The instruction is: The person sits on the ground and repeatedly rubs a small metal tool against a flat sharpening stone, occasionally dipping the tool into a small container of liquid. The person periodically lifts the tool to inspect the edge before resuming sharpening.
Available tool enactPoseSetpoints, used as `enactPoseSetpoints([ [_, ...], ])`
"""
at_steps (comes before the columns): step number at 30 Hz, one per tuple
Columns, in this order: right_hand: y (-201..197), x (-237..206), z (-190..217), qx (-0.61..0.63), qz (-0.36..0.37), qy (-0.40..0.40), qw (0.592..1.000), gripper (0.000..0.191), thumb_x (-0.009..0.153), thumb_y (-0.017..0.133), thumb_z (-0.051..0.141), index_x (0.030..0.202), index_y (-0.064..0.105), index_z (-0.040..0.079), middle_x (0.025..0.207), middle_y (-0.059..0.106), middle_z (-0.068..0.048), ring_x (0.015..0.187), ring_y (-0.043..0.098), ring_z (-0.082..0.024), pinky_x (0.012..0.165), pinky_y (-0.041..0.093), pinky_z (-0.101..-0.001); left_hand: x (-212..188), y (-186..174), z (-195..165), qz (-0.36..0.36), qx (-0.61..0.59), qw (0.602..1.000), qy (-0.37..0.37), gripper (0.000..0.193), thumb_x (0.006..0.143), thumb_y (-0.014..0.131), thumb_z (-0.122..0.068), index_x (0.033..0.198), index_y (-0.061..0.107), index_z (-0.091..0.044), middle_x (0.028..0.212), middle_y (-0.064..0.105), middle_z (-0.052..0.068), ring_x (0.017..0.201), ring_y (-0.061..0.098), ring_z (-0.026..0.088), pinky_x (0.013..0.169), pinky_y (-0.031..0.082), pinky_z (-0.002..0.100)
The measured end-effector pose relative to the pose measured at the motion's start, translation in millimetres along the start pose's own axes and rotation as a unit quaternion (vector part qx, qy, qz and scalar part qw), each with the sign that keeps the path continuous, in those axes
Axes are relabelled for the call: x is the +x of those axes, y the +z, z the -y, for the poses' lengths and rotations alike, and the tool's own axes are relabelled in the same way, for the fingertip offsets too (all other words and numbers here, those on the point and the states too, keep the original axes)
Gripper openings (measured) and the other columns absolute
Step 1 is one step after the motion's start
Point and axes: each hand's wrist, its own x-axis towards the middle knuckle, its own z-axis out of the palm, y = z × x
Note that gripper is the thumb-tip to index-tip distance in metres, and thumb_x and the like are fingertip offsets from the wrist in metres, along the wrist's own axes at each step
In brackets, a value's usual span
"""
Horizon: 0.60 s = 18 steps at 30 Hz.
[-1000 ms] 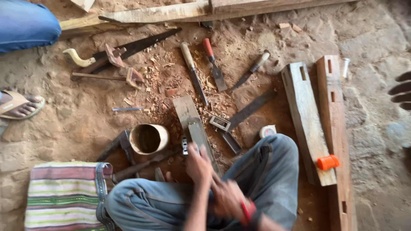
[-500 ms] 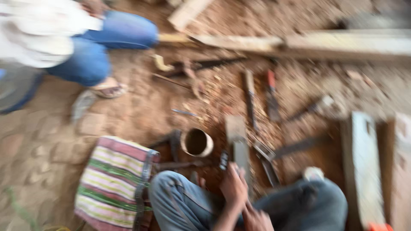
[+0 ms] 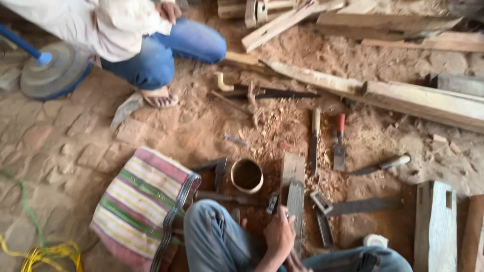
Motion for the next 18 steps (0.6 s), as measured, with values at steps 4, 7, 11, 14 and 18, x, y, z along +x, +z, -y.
enactPoseSetpoints([
  [4, -5.7, 51.9, -14.2, -0.045, -0.090, -0.082, 0.992, 0.060, 0.074, 0.079, 0.038, 0.124, 0.060, 0.012, 0.115, 0.074, -0.015, 0.085, 0.075, -0.037, 0.067, 0.062, -0.0465, 57.2, 10.3, -9.1, -0.071, -0.002, 0.997, 0.037, 0.022, 0.104, 0.061, -0.024, 0.120, 0.055, -0.011, 0.089, 0.073, 0.009, 0.053, 0.061, 0.016, 0.034, 0.045, 0.029],
  [7, -31.7, 81.4, -11.2, -0.056, -0.092, -0.059, 0.992, 0.062, 0.074, 0.078, 0.040, 0.126, 0.058, 0.013, 0.117, 0.073, -0.014, 0.087, 0.075, -0.037, 0.069, 0.062, -0.0472, 97.0, 11.9, -26.3, -0.020, 0.034, 0.999, -0.017, 0.034, 0.105, 0.063, -0.030, 0.127, 0.051, -0.006, 0.089, 0.070, 0.015, 0.056, 0.065, 0.023, 0.039, 0.051, 0.036],
  [11, -37.0, 20.2, 21.2, -0.059, -0.031, -0.003, 0.998, 0.093, 0.068, 0.084, 0.045, 0.144, 0.045, 0.008, 0.135, 0.060, -0.021, 0.091, 0.071, -0.042, 0.074, 0.060, -0.0505, 48.6, 15.3, -8.0, -0.038, -0.012, 0.999, -0.023, 0.025, 0.096, 0.066, -0.028, 0.117, 0.056, -0.018, 0.090, 0.075, 0.012, 0.071, 0.071, 0.035, 0.056, 0.053, 0.052],
  [14, -22.1, -31.8, 37.6, 0.042, -0.019, 0.005, 0.999, 0.098, 0.069, 0.086, 0.042, 0.147, 0.042, 0.005, 0.147, 0.051, -0.023, 0.096, 0.068, -0.045, 0.077, 0.058, -0.0524, -7.6, 18.5, 18.3, 0.020, -0.004, 1.000, 0.003, 0.027, 0.095, 0.067, -0.030, 0.116, 0.056, -0.018, 0.090, 0.076, 0.013, 0.076, 0.072, 0.037, 0.061, 0.054, 0.054],
  [18, -17.2, 6.6, 16.7, 0.019, -0.093, -0.052, 0.994, 0.087, 0.067, 0.084, 0.037, 0.141, 0.049, 0.007, 0.140, 0.056, -0.022, 0.088, 0.068, -0.045, 0.068, 0.057, -0.0527, 36.0, 47.9, 25.7, -0.019, -0.047, 0.999, 0.007, 0.032, 0.101, 0.059, -0.028, 0.124, 0.049, -0.009, 0.112, 0.073, 0.014, 0.078, 0.075, 0.034, 0.052, 0.059, 0.045],
])
